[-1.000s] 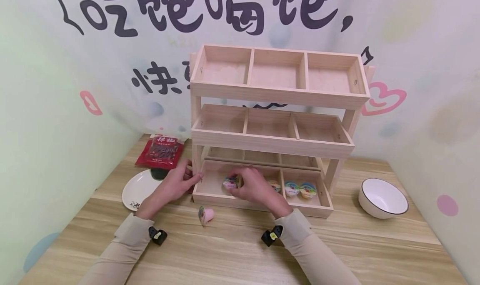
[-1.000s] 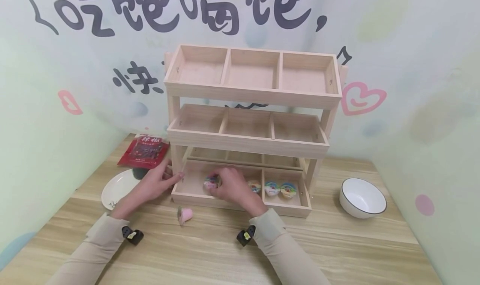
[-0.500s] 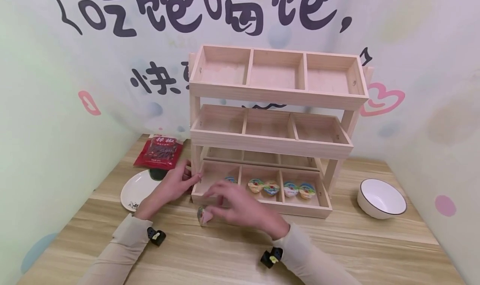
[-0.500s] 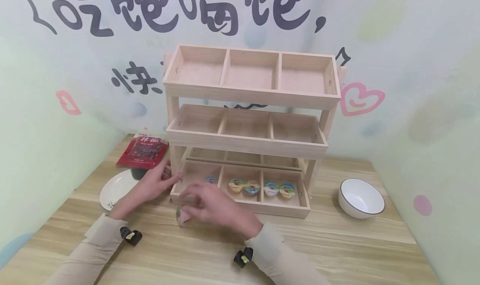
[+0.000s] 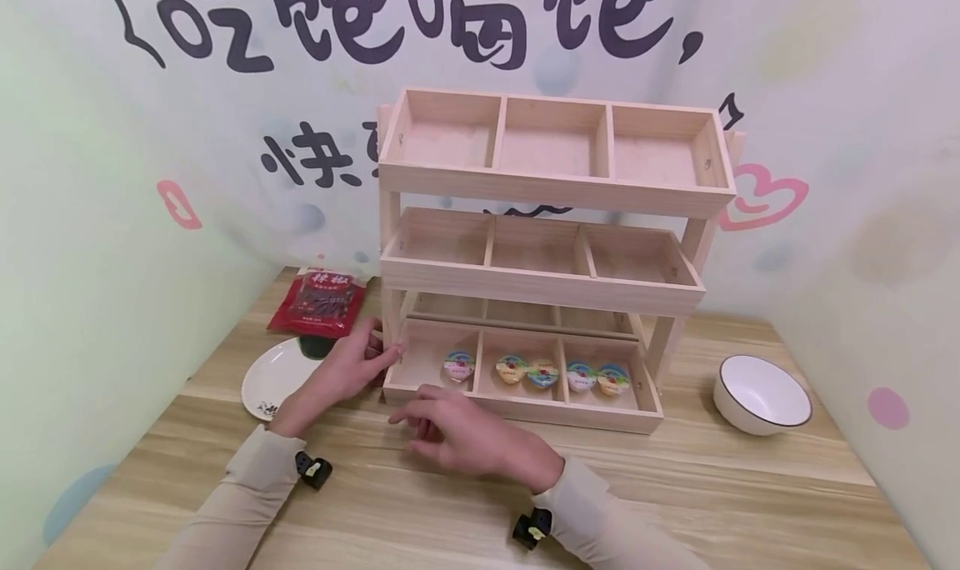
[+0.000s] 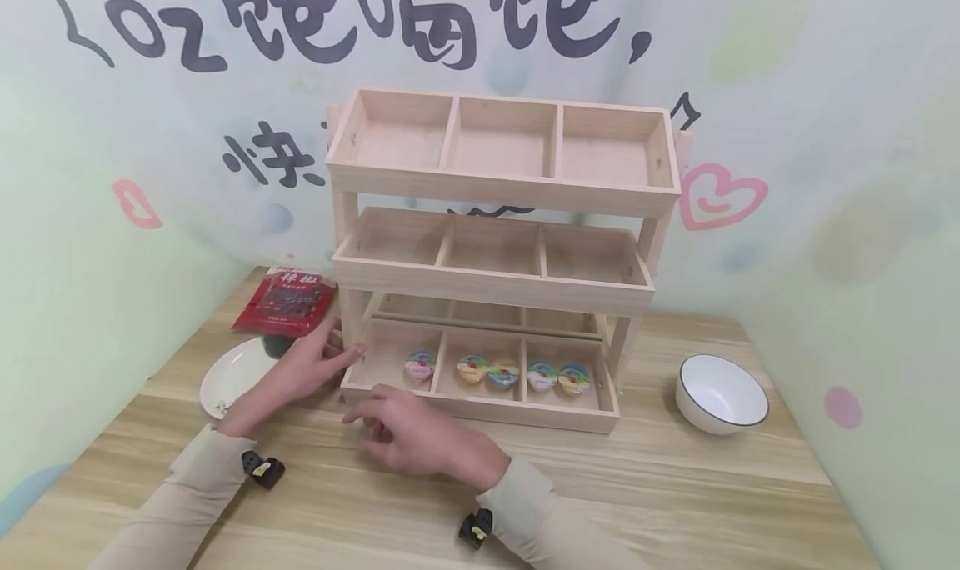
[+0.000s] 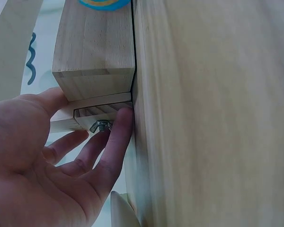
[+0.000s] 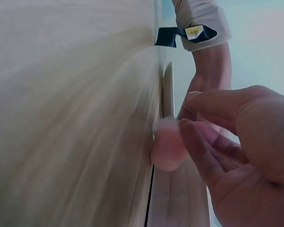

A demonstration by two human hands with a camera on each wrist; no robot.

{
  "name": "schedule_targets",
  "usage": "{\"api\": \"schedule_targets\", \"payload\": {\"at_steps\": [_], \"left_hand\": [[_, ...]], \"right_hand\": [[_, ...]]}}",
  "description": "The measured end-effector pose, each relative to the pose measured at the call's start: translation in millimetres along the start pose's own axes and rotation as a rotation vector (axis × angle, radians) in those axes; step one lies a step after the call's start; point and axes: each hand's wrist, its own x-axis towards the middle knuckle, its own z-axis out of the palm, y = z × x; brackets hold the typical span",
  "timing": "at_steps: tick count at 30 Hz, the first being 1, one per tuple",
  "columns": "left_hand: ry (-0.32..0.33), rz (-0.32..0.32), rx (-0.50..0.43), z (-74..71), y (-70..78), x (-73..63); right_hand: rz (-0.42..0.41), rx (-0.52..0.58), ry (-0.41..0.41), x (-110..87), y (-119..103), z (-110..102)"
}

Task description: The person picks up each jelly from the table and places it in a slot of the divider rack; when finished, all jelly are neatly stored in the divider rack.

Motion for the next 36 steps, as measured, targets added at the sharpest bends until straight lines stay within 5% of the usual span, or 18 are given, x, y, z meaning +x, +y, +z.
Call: {"api": "schedule_targets", "payload": {"at_steps": [6,16,26,36], "left_hand": [[0.004,0.016,0.002,0.4,0.0,1.5],[0.013,0.017,-0.003,0.2,-0.7,1.9],[0.016,0.033,-0.012,0.6,-1.0,0.8],[0.02,0.04,-0.023,1.9,-2.6,1.2]], "right_hand": [[0.056,-0.077,0.109,0.0,3.4,-4.5],[0.003,-0.228,0.09,-2.5,3.9,-0.2],[-0.045,-0.05,-0.012,0.9,7.0,-1.7],[0.017,0.215,-0.107,-2.0,17.6,-1.5]]}}
